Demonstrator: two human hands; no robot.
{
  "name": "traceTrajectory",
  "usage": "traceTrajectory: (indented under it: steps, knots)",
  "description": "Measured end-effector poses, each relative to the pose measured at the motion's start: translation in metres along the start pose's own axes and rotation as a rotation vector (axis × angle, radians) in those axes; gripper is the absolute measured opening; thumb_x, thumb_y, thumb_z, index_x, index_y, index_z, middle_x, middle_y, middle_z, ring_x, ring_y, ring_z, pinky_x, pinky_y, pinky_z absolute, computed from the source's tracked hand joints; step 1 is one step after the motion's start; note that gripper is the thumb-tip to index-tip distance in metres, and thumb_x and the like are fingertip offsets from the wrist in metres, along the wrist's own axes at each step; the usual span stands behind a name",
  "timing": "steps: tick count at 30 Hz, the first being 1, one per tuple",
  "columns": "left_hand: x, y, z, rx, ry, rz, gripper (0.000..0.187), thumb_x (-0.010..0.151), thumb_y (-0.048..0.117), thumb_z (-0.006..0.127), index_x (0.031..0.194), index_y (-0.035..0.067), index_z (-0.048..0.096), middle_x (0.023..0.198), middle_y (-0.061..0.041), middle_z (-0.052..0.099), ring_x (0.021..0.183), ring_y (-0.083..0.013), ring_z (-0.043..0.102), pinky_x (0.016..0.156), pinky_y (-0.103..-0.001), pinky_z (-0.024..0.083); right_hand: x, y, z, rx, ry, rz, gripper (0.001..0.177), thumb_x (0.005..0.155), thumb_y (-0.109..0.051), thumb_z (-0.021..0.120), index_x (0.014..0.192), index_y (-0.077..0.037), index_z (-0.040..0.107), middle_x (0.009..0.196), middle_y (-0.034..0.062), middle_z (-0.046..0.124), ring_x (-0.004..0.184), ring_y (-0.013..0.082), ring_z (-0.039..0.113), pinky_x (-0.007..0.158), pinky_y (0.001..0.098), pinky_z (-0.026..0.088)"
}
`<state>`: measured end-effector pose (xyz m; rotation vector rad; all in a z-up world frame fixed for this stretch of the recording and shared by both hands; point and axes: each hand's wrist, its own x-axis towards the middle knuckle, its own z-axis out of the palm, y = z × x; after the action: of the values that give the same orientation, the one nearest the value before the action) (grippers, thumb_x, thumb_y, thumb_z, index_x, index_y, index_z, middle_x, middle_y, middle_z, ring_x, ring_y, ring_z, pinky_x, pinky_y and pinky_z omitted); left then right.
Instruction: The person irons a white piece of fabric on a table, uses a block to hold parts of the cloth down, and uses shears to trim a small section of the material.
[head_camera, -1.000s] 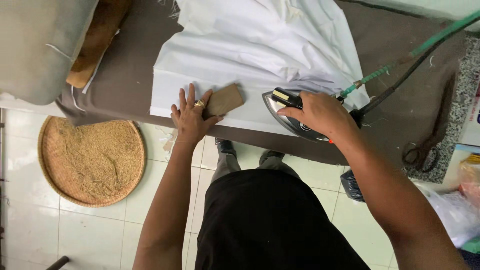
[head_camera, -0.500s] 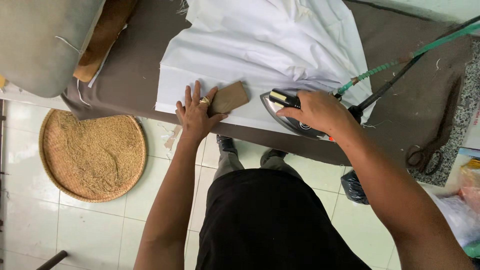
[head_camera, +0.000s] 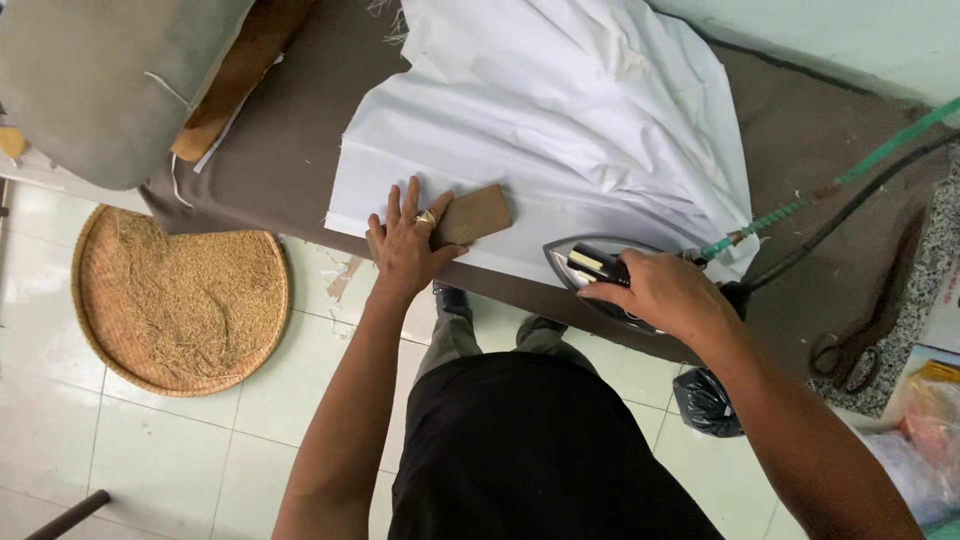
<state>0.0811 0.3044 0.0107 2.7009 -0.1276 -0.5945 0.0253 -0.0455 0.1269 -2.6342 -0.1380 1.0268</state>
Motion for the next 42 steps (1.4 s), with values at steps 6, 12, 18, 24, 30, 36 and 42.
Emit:
traceTrajectory:
  steps: [6, 12, 18, 24, 30, 36, 42]
  knots:
    - [0.001, 0.001, -0.002, 0.014, -0.028, -0.009, 0.09, 0.078, 0.058, 0.081, 0.157, 0.052, 0.037, 0.175, -0.004, 0.014, 0.161, -0.0327, 0.009, 0.12, -0.067, 0.014, 0.029, -0.011, -0.01, -0.033, 0.049, -0.056, 0.073, 0.099, -0.069, 0.054, 0.107, 0.003, 0.066, 0.057, 0.0133, 0.065, 0.035, 0.0209, 0.052, 0.035, 0.0339, 0.037]
    - [0.002, 0.0, -0.007, 0.08, 0.025, -0.007, 0.093, 0.077, 0.055, 0.083, 0.157, 0.052, 0.037, 0.173, -0.007, 0.02, 0.159, -0.0367, 0.016, 0.118, -0.071, 0.021, 0.058, -0.035, -0.012, 0.016, 0.115, -0.099, 0.07, 0.1, -0.069, 0.055, 0.093, 0.0, 0.066, 0.05, 0.0089, 0.058, 0.03, 0.0151, 0.045, 0.03, 0.0297, 0.032]
    - [0.001, -0.013, -0.011, 0.044, 0.01, -0.026, 0.094, 0.075, 0.054, 0.083, 0.157, 0.053, 0.037, 0.174, -0.005, 0.017, 0.159, -0.0345, 0.011, 0.118, -0.072, 0.019, 0.065, -0.059, -0.009, 0.085, 0.154, -0.074, 0.071, 0.096, -0.068, 0.059, 0.102, 0.002, 0.066, 0.069, 0.0182, 0.068, 0.054, 0.0309, 0.068, 0.044, 0.0406, 0.048]
    - [-0.002, -0.016, -0.014, 0.175, -0.074, 0.116, 0.089, 0.074, 0.051, 0.081, 0.153, 0.057, 0.039, 0.174, -0.002, 0.022, 0.16, -0.031, 0.016, 0.119, -0.061, 0.017, 0.042, -0.038, 0.0, 0.114, 0.139, -0.074, 0.076, 0.098, -0.067, 0.057, 0.111, 0.007, 0.067, 0.069, 0.0199, 0.068, 0.046, 0.026, 0.063, 0.039, 0.0367, 0.045]
    - [-0.002, 0.014, -0.014, 0.183, -0.136, 0.282, 0.094, 0.07, 0.045, 0.088, 0.152, 0.055, 0.043, 0.174, -0.004, 0.021, 0.158, -0.0388, 0.019, 0.116, -0.067, 0.021, 0.011, 0.006, -0.004, 0.084, 0.104, 0.004, 0.078, 0.092, -0.074, 0.058, 0.105, 0.003, 0.064, 0.083, 0.0297, 0.071, 0.076, 0.0482, 0.072, 0.062, 0.0557, 0.055]
    - [0.005, 0.041, 0.013, 0.227, -0.143, 0.444, 0.093, 0.07, 0.045, 0.088, 0.151, 0.055, 0.043, 0.174, -0.001, 0.016, 0.158, -0.0373, 0.018, 0.115, -0.066, 0.022, -0.027, 0.026, -0.012, 0.119, 0.112, 0.167, 0.074, 0.091, -0.071, 0.06, 0.106, 0.001, 0.064, 0.091, 0.0307, 0.073, 0.091, 0.0487, 0.073, 0.074, 0.057, 0.057]
    - [0.0, 0.064, 0.033, 0.226, -0.154, 0.55, 0.089, 0.07, 0.052, 0.087, 0.15, 0.05, 0.047, 0.175, -0.002, 0.013, 0.158, -0.0382, 0.019, 0.115, -0.064, 0.022, -0.03, 0.069, 0.021, 0.216, 0.207, 0.202, 0.078, 0.096, -0.07, 0.058, 0.118, 0.005, 0.067, 0.064, 0.0199, 0.068, 0.043, 0.0281, 0.062, 0.041, 0.0366, 0.046]
